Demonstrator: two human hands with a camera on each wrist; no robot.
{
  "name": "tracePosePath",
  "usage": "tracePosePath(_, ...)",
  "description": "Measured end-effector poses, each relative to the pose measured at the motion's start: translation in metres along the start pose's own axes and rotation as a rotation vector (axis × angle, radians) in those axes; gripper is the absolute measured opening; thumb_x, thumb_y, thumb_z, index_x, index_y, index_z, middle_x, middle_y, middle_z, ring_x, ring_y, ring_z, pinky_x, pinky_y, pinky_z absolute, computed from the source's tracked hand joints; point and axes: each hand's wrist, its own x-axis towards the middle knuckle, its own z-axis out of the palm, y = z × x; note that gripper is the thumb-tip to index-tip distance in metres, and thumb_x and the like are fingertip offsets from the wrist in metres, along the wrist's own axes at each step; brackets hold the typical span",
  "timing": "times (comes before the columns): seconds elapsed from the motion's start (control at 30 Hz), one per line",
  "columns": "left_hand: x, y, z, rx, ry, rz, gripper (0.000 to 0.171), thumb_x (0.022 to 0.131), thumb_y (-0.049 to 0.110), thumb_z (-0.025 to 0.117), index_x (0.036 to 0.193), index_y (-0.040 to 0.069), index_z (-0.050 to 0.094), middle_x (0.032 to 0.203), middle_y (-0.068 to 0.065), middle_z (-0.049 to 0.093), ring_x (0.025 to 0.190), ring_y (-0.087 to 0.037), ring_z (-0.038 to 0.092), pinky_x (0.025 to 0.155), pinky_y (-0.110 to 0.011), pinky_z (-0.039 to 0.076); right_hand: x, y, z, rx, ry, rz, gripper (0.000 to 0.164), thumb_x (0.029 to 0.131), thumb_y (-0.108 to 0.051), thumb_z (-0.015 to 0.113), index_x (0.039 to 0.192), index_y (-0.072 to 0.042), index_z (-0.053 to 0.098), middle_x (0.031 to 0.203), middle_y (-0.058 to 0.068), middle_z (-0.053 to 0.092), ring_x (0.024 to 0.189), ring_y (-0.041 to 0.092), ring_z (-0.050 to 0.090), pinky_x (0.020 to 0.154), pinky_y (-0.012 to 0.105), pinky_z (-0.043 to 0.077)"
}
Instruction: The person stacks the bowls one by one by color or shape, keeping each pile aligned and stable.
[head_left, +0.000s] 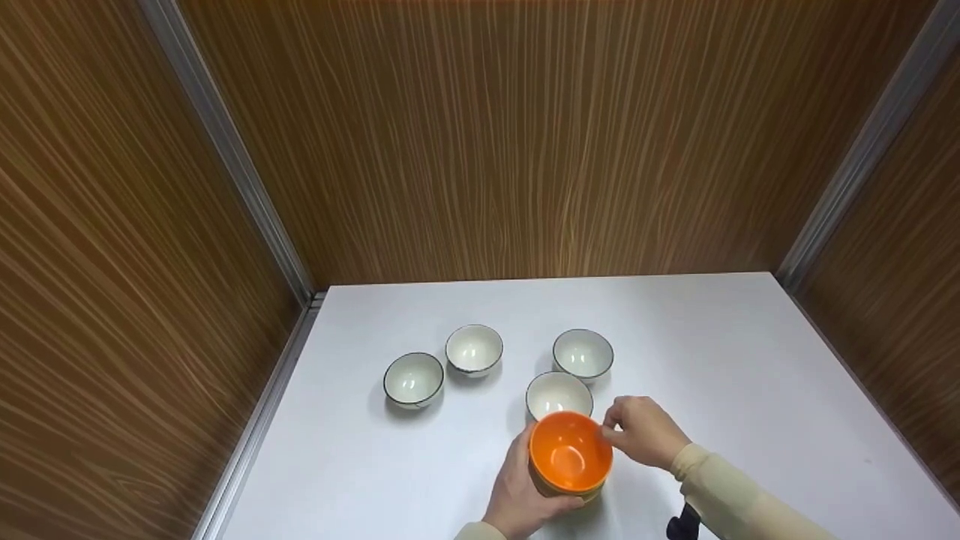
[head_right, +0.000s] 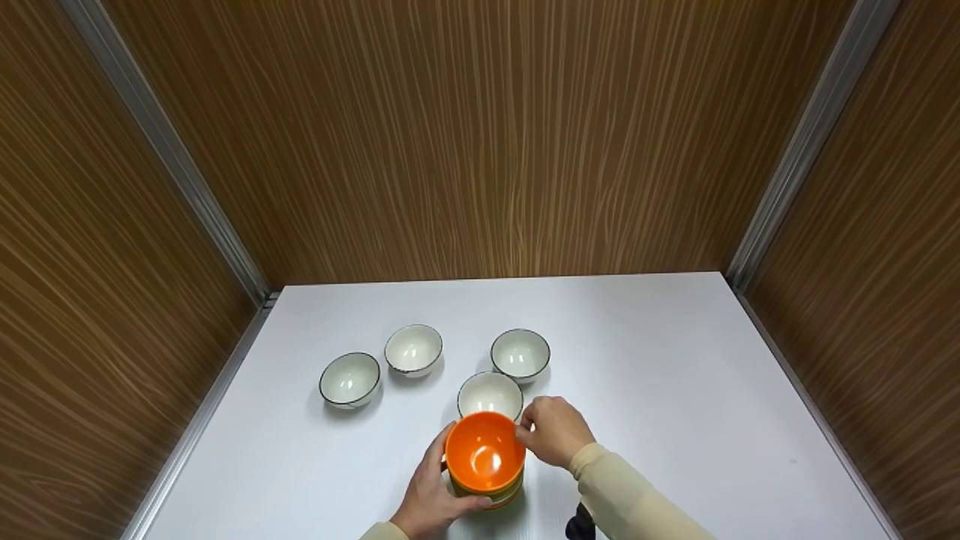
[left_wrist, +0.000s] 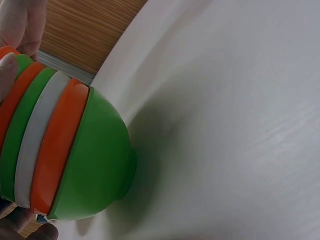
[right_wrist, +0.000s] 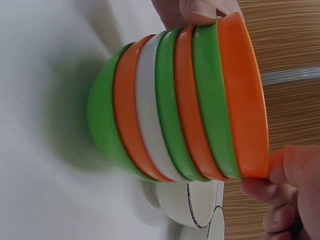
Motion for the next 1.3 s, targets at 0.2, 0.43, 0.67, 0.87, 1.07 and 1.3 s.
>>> tracePosePath(0.2, 0.002, 0.0, -0.001, -0.014, -0.011, -0.012, 0.116, 0.049, 0.064, 0.077, 0.143, 0.028, 0.019, 0.136, 0.014, 0.032, 0.119, -0.008, 0.037, 0.104, -0.039, 0.031, 0.0, 0.001, 0.0, -0.036, 0.021, -0.034, 0.015, 0.076, -0.016, 0.067, 0.061, -0.019, 0.065, 0.061, -0.01, 0.049, 0.054, 0.01, 0.043, 0.045, 0.021, 0.041)
tracePosePath(0.43, 0.002, 0.001, -0.001, -0.011, -0.011, -0.022, 0.118, 0.048, 0.063, 0.077, 0.144, 0.025, 0.02, 0.137, 0.012, 0.032, 0.121, -0.009, 0.037, 0.104, -0.04, 0.03, 0.0, 0.003, 0.0, -0.023, 0.014, -0.038, 0.013, 0.077, -0.019, 0.068, 0.064, -0.02, 0.066, 0.062, -0.01, 0.049, 0.055, 0.01, 0.044, 0.047, 0.021, 0.041)
tracePosePath(0.67, 0.0, -0.004, -0.008, -0.024, -0.062, -0.049, 0.106, 0.064, 0.066, 0.067, 0.146, 0.021, 0.015, 0.143, 0.005, 0.027, 0.125, -0.014, 0.034, 0.103, -0.043, 0.031, -0.007, 0.021, 0.001, 0.209, -0.058, 0.05, 0.026, 0.088, -0.041, 0.057, 0.087, -0.017, 0.067, 0.072, -0.004, 0.058, 0.065, 0.013, 0.051, 0.056, 0.027, 0.046)
tracePosePath(0.87, -0.003, -0.011, -0.023, -0.251, -0.121, -0.242, 0.075, 0.09, 0.063, 0.027, 0.144, 0.012, 0.021, 0.144, -0.01, 0.03, 0.128, -0.03, 0.032, 0.103, -0.052, 0.026, -0.022, 0.042, 0.015, 0.581, -0.182, 0.203, 0.041, 0.095, -0.04, 0.044, 0.111, -0.006, 0.059, 0.095, 0.008, 0.059, 0.085, 0.025, 0.058, 0.071, 0.039, 0.05)
tracePosePath(1.07, -0.009, -0.01, -0.024, -0.428, -0.213, -0.474, 0.091, 0.08, 0.075, 0.016, 0.143, 0.011, 0.026, 0.132, -0.015, 0.043, 0.107, -0.033, 0.052, 0.082, -0.052, 0.048, -0.035, 0.058, 0.037, 0.924, -0.323, 0.341, 0.058, 0.095, -0.044, 0.041, 0.131, 0.001, 0.04, 0.112, 0.014, 0.056, 0.093, 0.034, 0.059, 0.073, 0.046, 0.052)
tracePosePath(1.3, -0.009, -0.006, -0.016, -0.449, -0.225, -0.561, 0.082, 0.081, 0.072, 0.021, 0.14, 0.016, 0.034, 0.115, 0.0, 0.051, 0.089, -0.02, 0.053, 0.071, -0.039, 0.051, -0.042, 0.063, 0.054, 1.089, -0.448, 0.327, 0.055, 0.095, -0.042, 0.042, 0.132, -0.003, 0.043, 0.112, 0.017, 0.058, 0.089, 0.04, 0.061, 0.068, 0.046, 0.054)
